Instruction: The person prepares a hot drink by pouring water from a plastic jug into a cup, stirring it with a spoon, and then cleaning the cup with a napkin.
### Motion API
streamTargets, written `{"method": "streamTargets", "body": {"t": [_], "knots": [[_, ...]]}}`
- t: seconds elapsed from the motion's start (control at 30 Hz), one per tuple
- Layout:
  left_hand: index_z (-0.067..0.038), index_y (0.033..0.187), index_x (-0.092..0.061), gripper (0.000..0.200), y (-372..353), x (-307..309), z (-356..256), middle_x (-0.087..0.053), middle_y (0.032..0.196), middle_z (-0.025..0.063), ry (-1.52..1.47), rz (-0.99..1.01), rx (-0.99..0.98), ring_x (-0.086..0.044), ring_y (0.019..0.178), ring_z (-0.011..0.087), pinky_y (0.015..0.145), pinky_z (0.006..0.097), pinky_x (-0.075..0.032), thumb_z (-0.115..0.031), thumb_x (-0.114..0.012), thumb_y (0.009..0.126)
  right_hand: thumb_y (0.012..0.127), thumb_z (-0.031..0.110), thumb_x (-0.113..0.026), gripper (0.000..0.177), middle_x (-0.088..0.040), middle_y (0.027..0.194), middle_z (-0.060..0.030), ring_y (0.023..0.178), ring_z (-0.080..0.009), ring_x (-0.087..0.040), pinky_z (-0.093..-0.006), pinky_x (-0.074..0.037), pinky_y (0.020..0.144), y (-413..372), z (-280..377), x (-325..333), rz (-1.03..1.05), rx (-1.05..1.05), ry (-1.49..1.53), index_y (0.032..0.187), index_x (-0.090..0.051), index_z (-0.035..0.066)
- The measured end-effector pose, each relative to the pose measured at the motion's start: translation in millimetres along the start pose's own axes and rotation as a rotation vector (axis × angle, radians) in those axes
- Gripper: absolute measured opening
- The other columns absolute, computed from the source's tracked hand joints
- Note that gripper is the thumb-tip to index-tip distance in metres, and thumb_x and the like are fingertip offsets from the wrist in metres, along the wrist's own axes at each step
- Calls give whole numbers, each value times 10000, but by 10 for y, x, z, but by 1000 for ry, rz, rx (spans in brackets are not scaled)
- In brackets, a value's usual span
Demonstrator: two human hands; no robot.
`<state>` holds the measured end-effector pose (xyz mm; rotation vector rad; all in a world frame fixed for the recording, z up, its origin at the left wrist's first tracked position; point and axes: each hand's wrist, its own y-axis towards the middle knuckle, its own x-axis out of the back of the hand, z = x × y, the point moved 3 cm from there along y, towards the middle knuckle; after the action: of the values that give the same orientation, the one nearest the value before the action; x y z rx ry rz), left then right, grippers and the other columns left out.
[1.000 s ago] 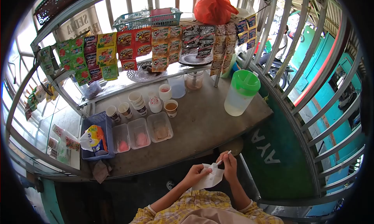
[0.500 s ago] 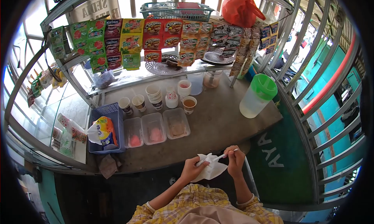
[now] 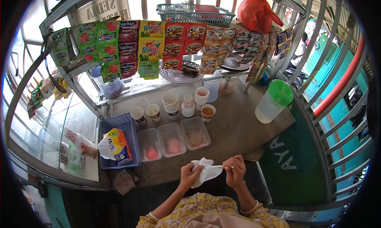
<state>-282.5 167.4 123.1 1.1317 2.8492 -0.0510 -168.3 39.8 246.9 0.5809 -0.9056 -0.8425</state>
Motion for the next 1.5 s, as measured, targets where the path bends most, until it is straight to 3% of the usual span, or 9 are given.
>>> {"method": "streamTargets", "body": {"t": [0.17, 0.3, 0.4, 0.5, 0.7, 0.83, 1.17, 1.27, 1.5], "knots": [[46, 857, -667, 163, 95, 140, -32, -627, 702, -2, 180, 73, -23, -511, 633, 38, 530, 223, -404, -113, -691, 834, 938, 193, -521, 225, -597, 666, 3, 541, -158, -522, -321, -351, 641, 56, -32, -78, -52, -25, -16, 741, -543, 86], [47, 809, -653, 194, 174, 182, -187, -579, 597, 58, 234, -34, -119, -455, 564, 46, 487, 259, -372, -138, -710, 812, 974, 244, -468, 289, -558, 647, -33, 521, -152, -501, -298, -374, 617, 122, -128, -32, -152, -39, 17, 741, -509, 79], [42, 867, -661, 151, 277, 481, 222, -602, 653, 16, 150, -150, 7, -474, 595, 48, 513, 253, -381, -108, -653, 859, 997, 319, -416, 332, -507, 699, -67, 579, -144, -476, -268, -397, 587, 133, -329, 250, -499, -297, 254, 788, -470, 66], [38, 966, -630, 169, 361, 689, 39, -597, 749, -3, 71, -335, -11, -482, 659, 48, 564, 234, -389, -104, -548, 929, 1003, 331, -399, 368, -475, 685, -58, 585, -118, -468, -234, -392, 556, 378, -491, 316, -675, -391, 374, 748, -437, 68], [30, 947, -563, 233, 638, 747, 418, -520, 772, -19, -305, -536, 2, -446, 687, 63, 616, 217, -369, -134, -404, 992, 1010, 268, -399, 324, -486, 739, -47, 638, -99, -478, -234, -412, 583, 542, -755, -213, -269, -561, 766, 798, -486, 38], [38, 888, -543, 233, 839, 494, 205, -495, 729, -22, -191, -460, -73, -417, 660, 62, 570, 241, -336, -136, -421, 983, 1008, 209, -412, 303, -497, 717, -41, 633, -93, -481, -232, -403, 588, 664, -790, -470, -151, -545, 886, 804, -513, 9], [40, 774, -494, 283, 1132, 233, -149, -429, 622, -5, 207, -482, -301, -360, 589, 72, 510, 279, -292, -147, -432, 976, 998, 161, -416, 292, -547, 742, -69, 625, -101, -499, -238, -408, 584, 775, -928, -367, 70, -368, 625, 795, -527, -16], [10, 841, -522, 270, 1083, 293, 223, -466, 670, -1, -171, -589, -181, -396, 579, 85, 520, 263, -339, -187, -416, 992, 987, 140, -448, 249, -563, 765, -55, 622, -86, -498, -221, -402, 567, 740, -891, -391, -38, -371, 695, 839, -568, -20], [-92, 1082, -508, 263, 590, 358, 395, -556, 767, 42, -648, -378, 173, -559, 654, 130, 584, 242, -458, -315, -399, 995, 991, 150, -436, 245, -608, 893, -90, 651, -111, -542, -232, -434, 597, 514, -564, -444, -63, -395, 669, 969, -602, -28]]}}
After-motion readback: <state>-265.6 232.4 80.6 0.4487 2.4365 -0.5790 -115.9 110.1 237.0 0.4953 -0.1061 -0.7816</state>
